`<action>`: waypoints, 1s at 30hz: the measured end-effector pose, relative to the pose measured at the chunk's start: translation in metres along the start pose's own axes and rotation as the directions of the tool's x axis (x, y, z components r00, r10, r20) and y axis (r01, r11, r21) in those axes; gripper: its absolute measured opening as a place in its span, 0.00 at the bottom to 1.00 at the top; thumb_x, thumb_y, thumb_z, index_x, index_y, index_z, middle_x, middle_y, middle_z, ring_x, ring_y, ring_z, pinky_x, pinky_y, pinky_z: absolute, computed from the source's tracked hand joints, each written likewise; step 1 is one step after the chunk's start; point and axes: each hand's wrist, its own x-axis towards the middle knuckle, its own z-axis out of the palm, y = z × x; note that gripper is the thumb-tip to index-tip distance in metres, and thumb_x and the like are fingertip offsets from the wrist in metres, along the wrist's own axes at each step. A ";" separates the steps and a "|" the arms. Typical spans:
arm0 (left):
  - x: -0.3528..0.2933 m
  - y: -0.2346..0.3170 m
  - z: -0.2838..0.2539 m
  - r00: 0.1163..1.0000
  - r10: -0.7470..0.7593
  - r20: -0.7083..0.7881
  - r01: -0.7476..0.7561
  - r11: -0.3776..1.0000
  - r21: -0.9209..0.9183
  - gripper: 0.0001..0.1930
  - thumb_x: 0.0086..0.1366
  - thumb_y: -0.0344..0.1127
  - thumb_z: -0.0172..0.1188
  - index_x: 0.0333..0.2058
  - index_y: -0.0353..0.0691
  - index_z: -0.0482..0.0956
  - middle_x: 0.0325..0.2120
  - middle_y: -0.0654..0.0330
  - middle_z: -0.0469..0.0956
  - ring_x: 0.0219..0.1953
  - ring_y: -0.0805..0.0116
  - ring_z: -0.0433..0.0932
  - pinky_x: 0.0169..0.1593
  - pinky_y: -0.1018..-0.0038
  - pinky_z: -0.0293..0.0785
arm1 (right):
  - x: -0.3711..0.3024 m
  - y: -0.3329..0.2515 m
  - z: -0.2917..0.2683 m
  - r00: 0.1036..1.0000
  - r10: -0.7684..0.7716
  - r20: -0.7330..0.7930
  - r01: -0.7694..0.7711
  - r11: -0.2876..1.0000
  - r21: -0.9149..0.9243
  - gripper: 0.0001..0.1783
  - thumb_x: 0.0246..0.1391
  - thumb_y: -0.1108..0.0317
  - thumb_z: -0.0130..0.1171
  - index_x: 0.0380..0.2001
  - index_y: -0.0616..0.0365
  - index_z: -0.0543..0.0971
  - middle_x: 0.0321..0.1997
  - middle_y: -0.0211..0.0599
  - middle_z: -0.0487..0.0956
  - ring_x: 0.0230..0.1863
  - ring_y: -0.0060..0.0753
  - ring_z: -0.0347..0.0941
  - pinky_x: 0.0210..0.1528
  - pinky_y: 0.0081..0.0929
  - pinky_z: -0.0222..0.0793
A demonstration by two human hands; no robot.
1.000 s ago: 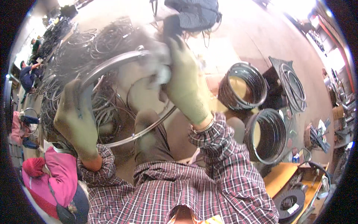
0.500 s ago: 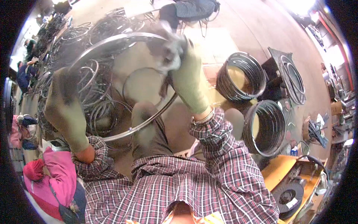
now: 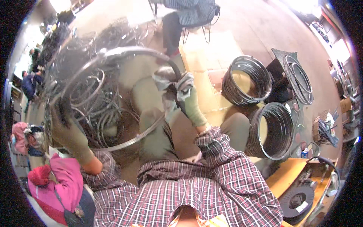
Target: Wiping and cleaning metal rings with a cloth rag.
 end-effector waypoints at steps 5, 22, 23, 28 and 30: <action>-0.034 -0.024 -0.009 0.976 -0.218 0.004 0.204 0.906 -0.371 0.21 0.69 0.44 0.57 0.50 0.31 0.77 0.48 0.50 0.80 0.50 0.58 0.78 0.54 0.64 0.71 | 0.050 -0.061 -0.022 0.959 -0.257 -0.122 0.260 0.966 0.010 0.12 0.40 0.85 0.54 0.27 0.58 0.67 0.35 0.35 0.68 0.38 0.32 0.66 0.46 0.24 0.66; 0.005 0.057 -0.073 0.813 0.547 -0.200 0.023 -0.372 -0.928 0.11 0.72 0.40 0.53 0.44 0.51 0.84 0.46 0.79 0.81 0.38 0.68 0.78 0.40 0.71 0.74 | 0.050 -0.119 -0.010 0.988 -0.149 0.040 0.154 0.969 -0.195 0.22 0.46 0.76 0.64 0.47 0.62 0.74 0.35 0.26 0.73 0.38 0.21 0.71 0.44 0.21 0.69; 0.004 0.056 -0.072 0.812 0.541 -0.221 0.025 -0.411 -0.911 0.11 0.72 0.39 0.51 0.43 0.51 0.84 0.45 0.80 0.81 0.37 0.69 0.77 0.39 0.72 0.73 | 0.051 -0.112 -0.011 0.985 -0.174 0.020 0.174 0.966 -0.190 0.22 0.46 0.76 0.65 0.47 0.61 0.74 0.36 0.26 0.74 0.39 0.21 0.71 0.44 0.21 0.69; -0.001 0.052 -0.061 0.835 0.502 -0.226 -0.019 -0.383 -0.923 0.12 0.73 0.39 0.50 0.42 0.49 0.84 0.44 0.77 0.81 0.36 0.69 0.77 0.39 0.71 0.73 | 0.056 -0.082 -0.032 0.975 -0.208 0.073 0.221 0.916 -0.334 0.07 0.66 0.71 0.48 0.43 0.64 0.69 0.42 0.39 0.75 0.44 0.29 0.76 0.51 0.28 0.78; 0.000 0.050 -0.063 0.836 0.498 -0.228 -0.046 -0.351 -0.935 0.12 0.73 0.40 0.50 0.42 0.49 0.84 0.44 0.77 0.81 0.36 0.69 0.77 0.38 0.71 0.73 | 0.053 -0.081 -0.029 0.992 -0.122 0.032 0.126 0.970 -0.209 0.11 0.58 0.73 0.57 0.42 0.64 0.71 0.44 0.36 0.75 0.45 0.28 0.75 0.51 0.27 0.74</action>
